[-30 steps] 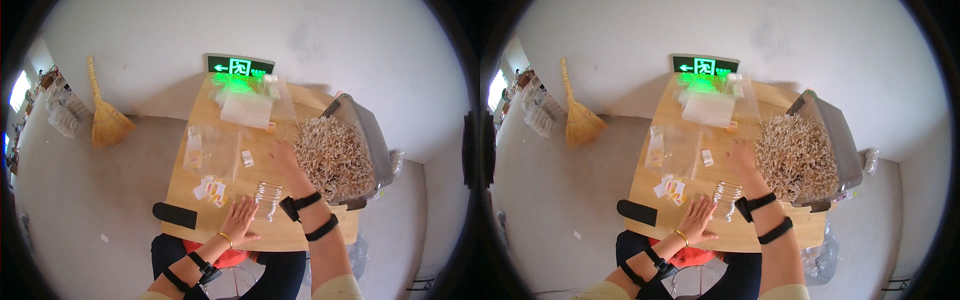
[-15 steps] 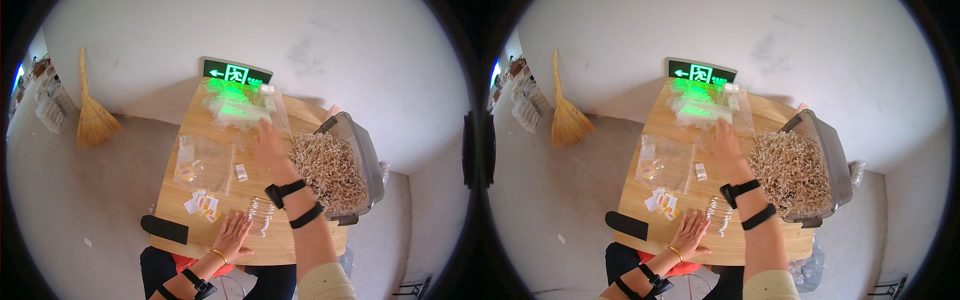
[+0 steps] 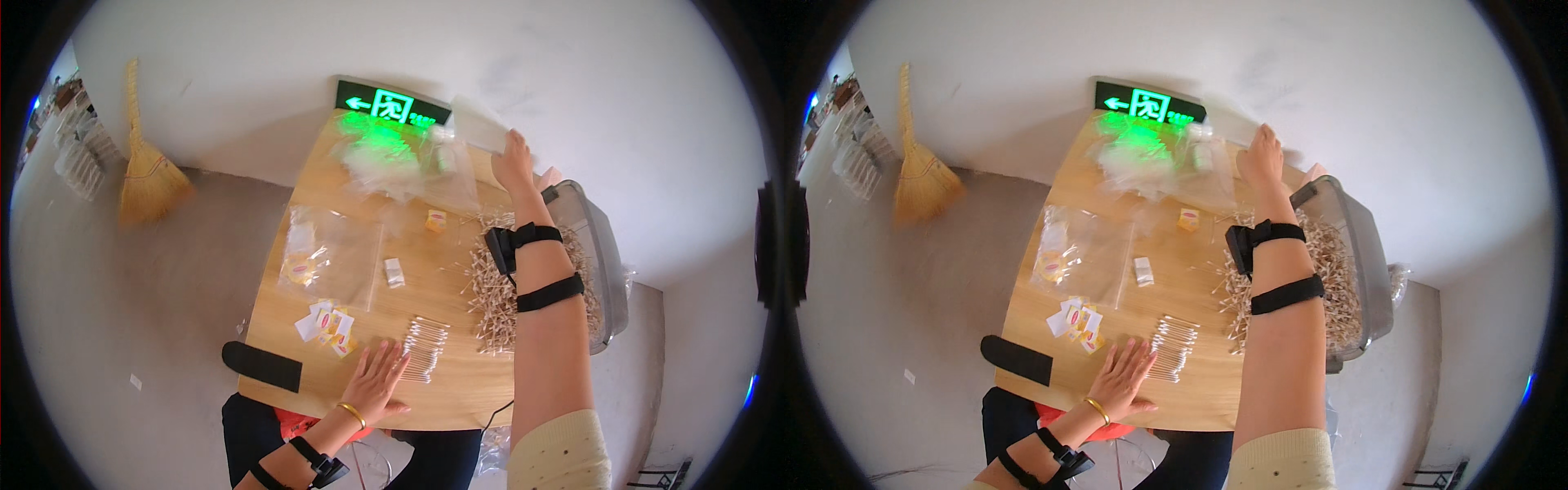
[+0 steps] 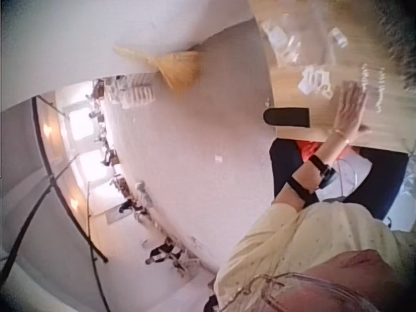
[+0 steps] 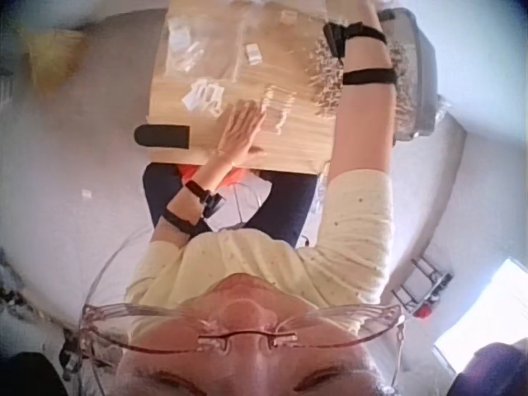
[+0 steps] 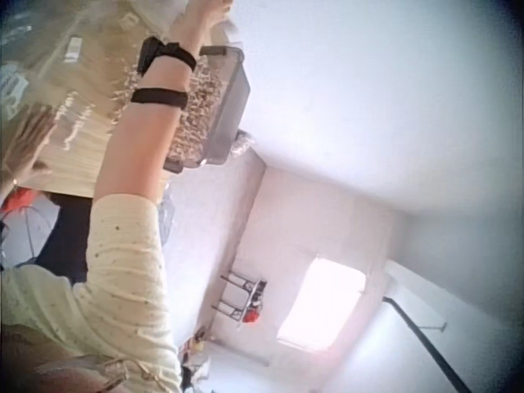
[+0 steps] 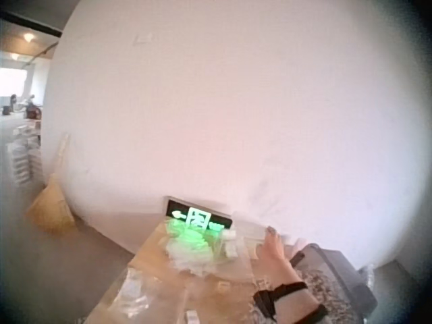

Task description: Sort and stack cotton swabs from a bin onto a table.

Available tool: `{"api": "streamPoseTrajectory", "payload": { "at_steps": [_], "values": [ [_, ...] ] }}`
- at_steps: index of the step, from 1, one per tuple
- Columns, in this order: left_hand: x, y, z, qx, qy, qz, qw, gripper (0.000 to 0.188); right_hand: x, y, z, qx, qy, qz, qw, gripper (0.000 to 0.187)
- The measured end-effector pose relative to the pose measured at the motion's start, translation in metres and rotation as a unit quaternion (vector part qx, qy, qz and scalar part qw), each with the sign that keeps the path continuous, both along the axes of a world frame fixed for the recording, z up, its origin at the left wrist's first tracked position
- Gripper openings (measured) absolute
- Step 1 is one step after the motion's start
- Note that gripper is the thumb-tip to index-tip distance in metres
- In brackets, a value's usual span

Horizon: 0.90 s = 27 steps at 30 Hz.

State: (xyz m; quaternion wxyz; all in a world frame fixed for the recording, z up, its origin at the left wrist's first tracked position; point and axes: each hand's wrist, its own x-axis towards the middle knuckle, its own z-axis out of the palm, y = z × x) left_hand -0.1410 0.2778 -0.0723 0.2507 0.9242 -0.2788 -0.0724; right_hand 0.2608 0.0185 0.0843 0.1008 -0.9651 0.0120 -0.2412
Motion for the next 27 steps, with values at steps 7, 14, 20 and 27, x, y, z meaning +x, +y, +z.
{"api": "streamPoseTrajectory", "payload": {
  "at_steps": [7, 14, 20, 27],
  "values": [
    [0.0, 0.0, -0.003, 0.003, 0.001, -0.008, 1.0, 0.116, -0.024, 0.043, -0.094, -0.074, 0.185, 0.266, 0.943, 0.027],
    [-0.002, 0.005, 0.002, 0.02, 0.018, 0.0, 1.0, 0.116, -0.149, 0.195, -0.122, -0.027, 0.153, 0.5, 0.852, 0.072],
    [-0.003, 0.005, -0.002, 0.025, 0.035, -0.006, 0.999, 0.111, -0.192, 0.25, -0.127, -0.052, 0.205, 0.466, 0.859, 0.087],
    [0.0, 0.003, 0.001, 0.044, 0.041, -0.023, 0.998, 0.105, -0.171, 0.26, -0.14, -0.051, 0.204, 0.428, 0.879, 0.08]
  ]
}}
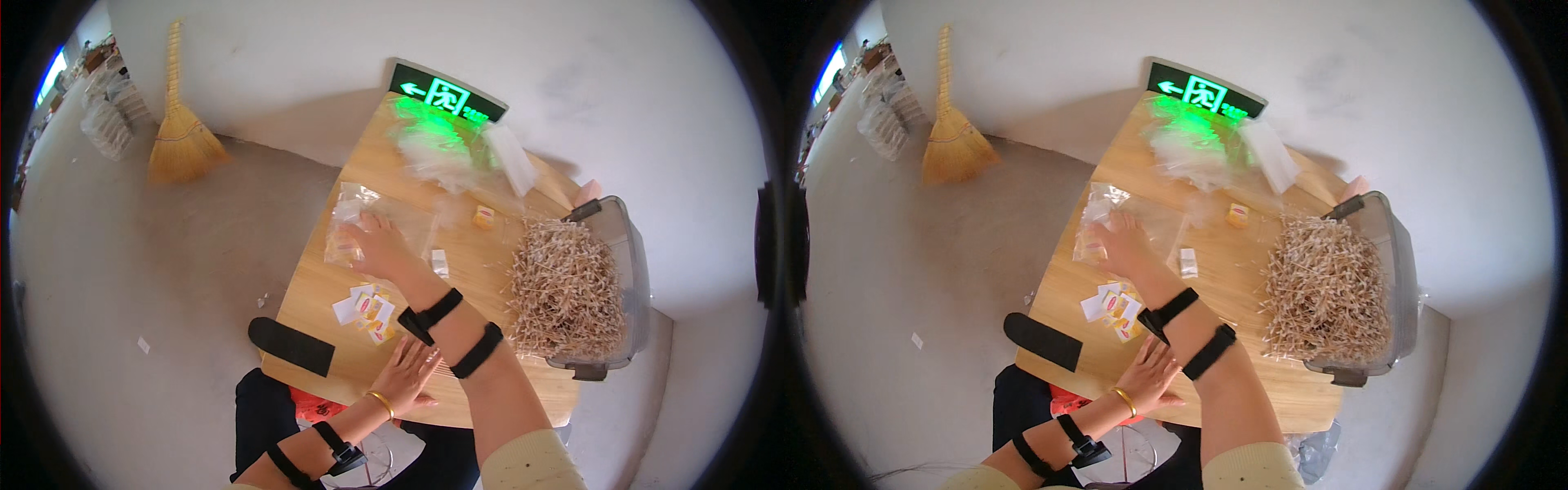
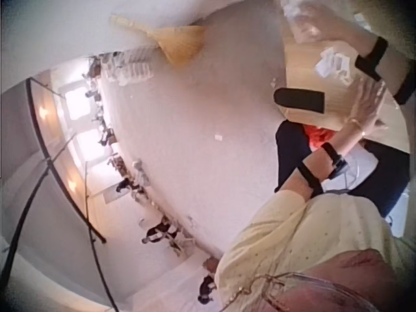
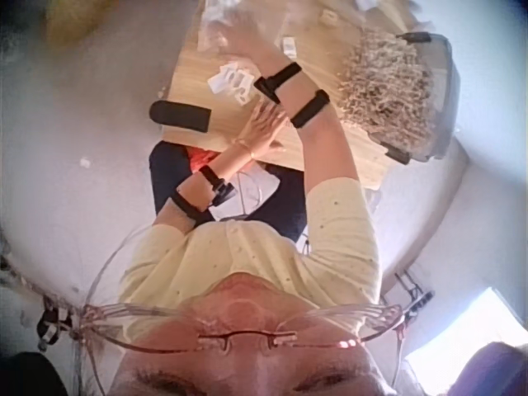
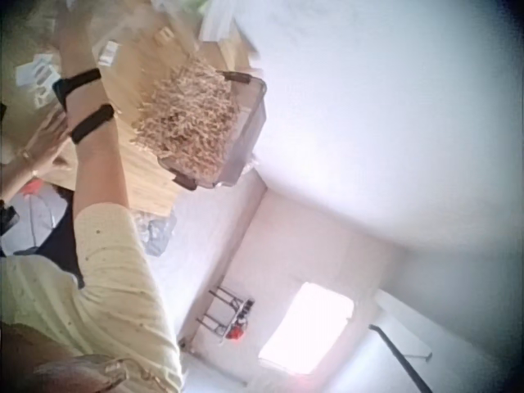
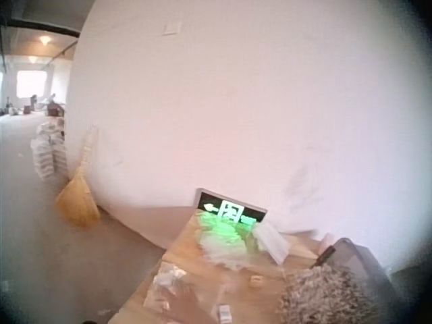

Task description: Sort and stack cotton swabs from a bin onto a table.

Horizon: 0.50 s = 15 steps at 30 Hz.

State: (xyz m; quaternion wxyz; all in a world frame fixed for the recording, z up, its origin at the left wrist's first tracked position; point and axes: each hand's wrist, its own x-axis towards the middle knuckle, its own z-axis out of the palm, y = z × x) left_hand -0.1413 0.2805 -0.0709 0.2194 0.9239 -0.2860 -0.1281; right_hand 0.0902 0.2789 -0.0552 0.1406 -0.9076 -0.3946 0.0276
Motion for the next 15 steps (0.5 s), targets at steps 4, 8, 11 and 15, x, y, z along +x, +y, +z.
{"api": "streamPoseTrajectory", "payload": {
  "at_steps": [4, 8, 11, 15],
  "values": [
    [-0.001, -0.005, -0.004, -0.019, -0.031, 0.011, 0.999, 0.104, 0.02, 0.008, 0.003, -0.022, 0.028, -0.046, 0.998, 0.041],
    [-0.003, 0.006, -0.002, -0.001, -0.024, 0.02, 0.999, 0.111, 0.023, 0.012, 0.045, 0.055, 0.032, -0.144, 0.988, 0.025],
    [-0.002, 0.002, -0.005, -0.016, -0.067, 0.018, 0.997, 0.112, 0.045, -0.021, 0.087, 0.151, -0.024, -0.17, 0.974, 0.026],
    [0.0, 0.001, -0.004, -0.012, -0.052, 0.015, 0.998, 0.114, 0.066, -0.059, 0.139, 0.13, -0.013, -0.203, 0.97, 0.028]
  ]
}}
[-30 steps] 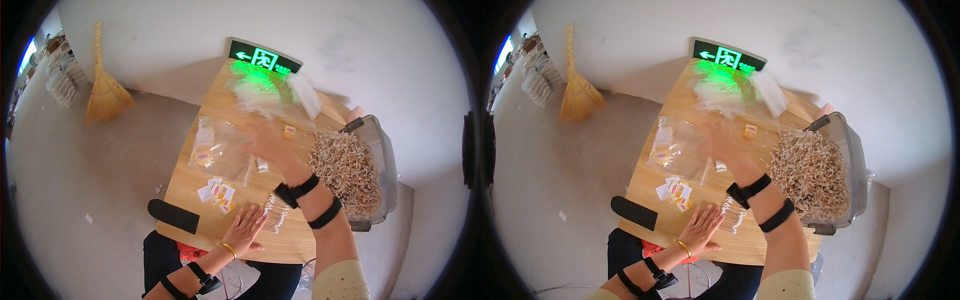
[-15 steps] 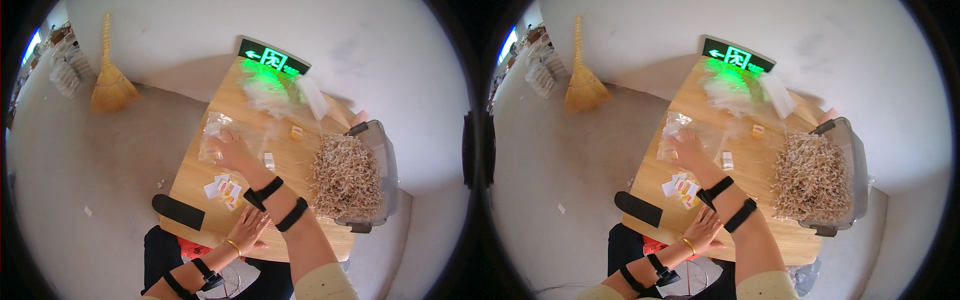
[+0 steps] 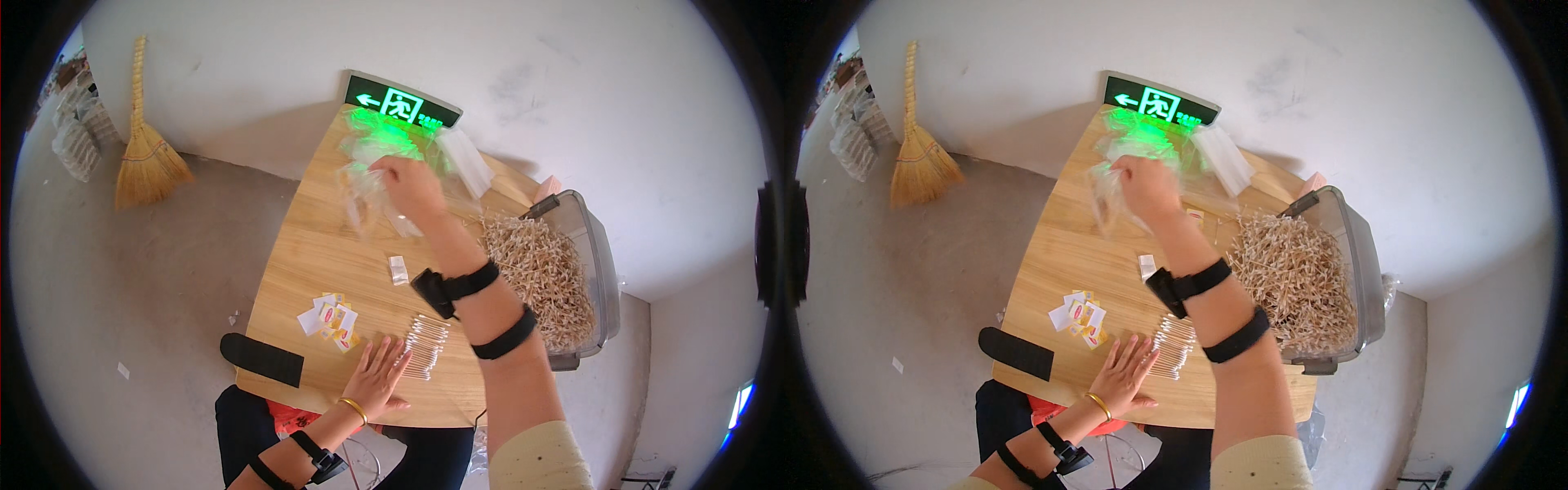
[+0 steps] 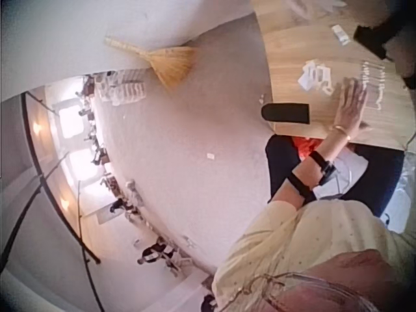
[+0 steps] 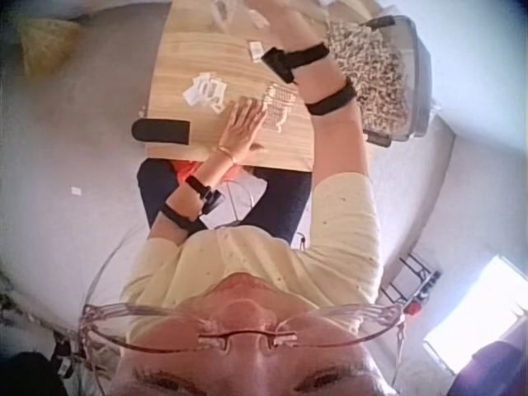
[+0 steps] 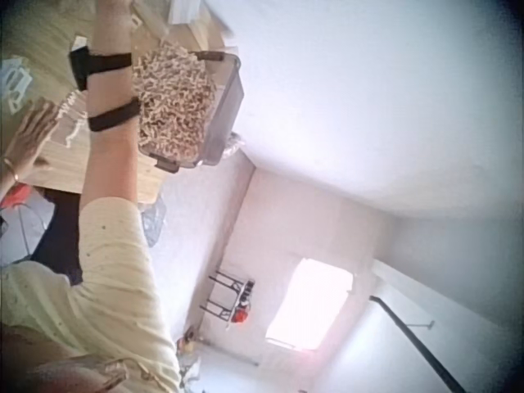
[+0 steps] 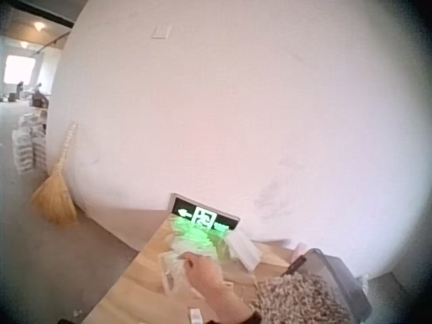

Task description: Sort and stack cotton swabs from a bin onto a table.

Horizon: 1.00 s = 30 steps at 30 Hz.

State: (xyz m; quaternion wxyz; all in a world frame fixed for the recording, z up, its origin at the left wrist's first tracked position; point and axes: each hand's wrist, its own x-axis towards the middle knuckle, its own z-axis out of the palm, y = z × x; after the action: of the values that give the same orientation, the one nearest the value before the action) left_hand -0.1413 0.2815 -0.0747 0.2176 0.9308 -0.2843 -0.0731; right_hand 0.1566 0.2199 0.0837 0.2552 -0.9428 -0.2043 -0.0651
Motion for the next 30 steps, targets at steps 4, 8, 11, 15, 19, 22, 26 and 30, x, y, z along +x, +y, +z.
{"api": "streamPoseTrajectory", "payload": {
  "at_steps": [4, 8, 11, 15, 19, 22, 26, 30],
  "values": [
    [-0.001, 0.0, -0.001, -0.004, 0.0, 0.002, 1.0, 0.114, 0.037, -0.042, 0.04, -0.075, -0.074, -0.085, 0.991, 0.027],
    [-0.003, 0.005, 0.001, -0.011, 0.007, 0.01, 1.0, 0.113, 0.082, -0.082, 0.079, -0.075, -0.036, -0.229, 0.97, 0.03],
    [0.003, -0.013, 0.004, -0.033, -0.005, -0.017, 0.999, 0.113, 0.14, -0.159, 0.049, -0.118, -0.09, -0.206, 0.967, 0.07],
    [0.0, -0.003, 0.001, -0.014, 0.009, -0.004, 1.0, 0.113, 0.092, -0.104, -0.017, -0.243, -0.081, -0.111, 0.96, 0.062],
    [-0.007, 0.019, -0.005, -0.035, 0.015, 0.006, 0.999, 0.112, -0.006, -0.024, -0.038, -0.365, 0.213, 0.038, 0.905, 0.053],
    [0.0, 0.021, 0.005, -0.059, -0.008, 0.003, 0.998, 0.109, -0.013, -0.063, -0.129, -0.162, -0.051, -0.053, 0.984, 0.042],
    [0.006, 0.057, 0.026, 0.052, -0.044, 0.101, 0.993, 0.107, -0.014, -0.058, -0.144, -0.149, -0.05, -0.106, 0.982, 0.032],
    [0.024, 0.079, 0.008, 0.071, 0.009, 0.174, 0.982, 0.11, -0.02, -0.058, -0.139, -0.009, 0.105, -0.073, 0.992, 0.026]
  ]
}}
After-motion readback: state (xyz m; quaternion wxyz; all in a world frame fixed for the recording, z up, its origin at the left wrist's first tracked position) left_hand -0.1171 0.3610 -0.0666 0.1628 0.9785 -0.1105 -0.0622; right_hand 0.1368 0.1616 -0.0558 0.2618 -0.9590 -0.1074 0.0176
